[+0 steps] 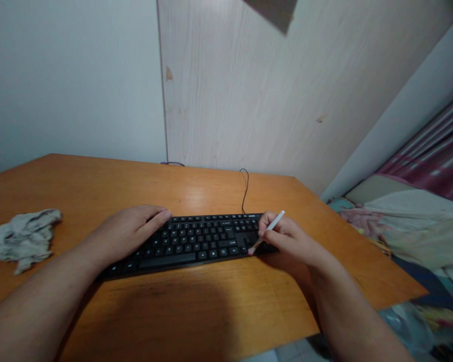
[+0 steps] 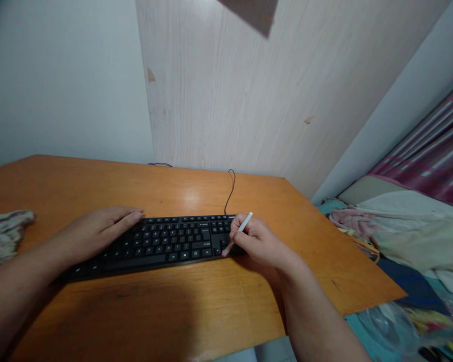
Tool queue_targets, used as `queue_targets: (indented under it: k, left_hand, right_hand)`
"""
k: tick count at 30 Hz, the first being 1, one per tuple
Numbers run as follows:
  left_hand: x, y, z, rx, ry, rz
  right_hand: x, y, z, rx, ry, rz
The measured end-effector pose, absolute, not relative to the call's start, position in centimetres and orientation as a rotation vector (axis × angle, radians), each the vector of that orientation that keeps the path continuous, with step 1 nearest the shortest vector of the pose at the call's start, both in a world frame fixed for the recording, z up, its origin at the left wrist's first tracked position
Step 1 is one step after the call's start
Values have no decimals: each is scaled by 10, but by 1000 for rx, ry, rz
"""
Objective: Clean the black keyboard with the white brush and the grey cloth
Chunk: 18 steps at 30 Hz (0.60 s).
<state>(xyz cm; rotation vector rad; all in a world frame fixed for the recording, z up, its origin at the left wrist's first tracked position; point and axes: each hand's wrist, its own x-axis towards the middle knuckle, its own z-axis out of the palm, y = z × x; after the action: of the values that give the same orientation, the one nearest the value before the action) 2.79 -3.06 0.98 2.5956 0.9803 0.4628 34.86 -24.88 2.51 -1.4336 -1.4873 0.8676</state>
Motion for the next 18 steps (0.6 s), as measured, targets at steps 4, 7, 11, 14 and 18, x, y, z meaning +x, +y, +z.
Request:
queue_targets:
  k: [4, 7, 11, 14, 18]
  left_hand:
    - [28, -30, 9, 2601, 978, 471]
    - [28, -31, 9, 2600, 980, 453]
    - [27, -33, 11, 2590, 973, 471]
    - [28, -33, 11, 2581, 960, 489]
    - [28, -32, 10, 2586, 954, 495]
  right_hand:
    - [366, -250, 25, -1525, -1486, 741]
    - [371, -249, 24, -1567, -1451, 651]
    - [365, -247, 24, -1562, -1472, 586]
    - [363, -249, 27, -1536, -1513, 656]
    - [361, -252, 30, -1467, -1456, 818]
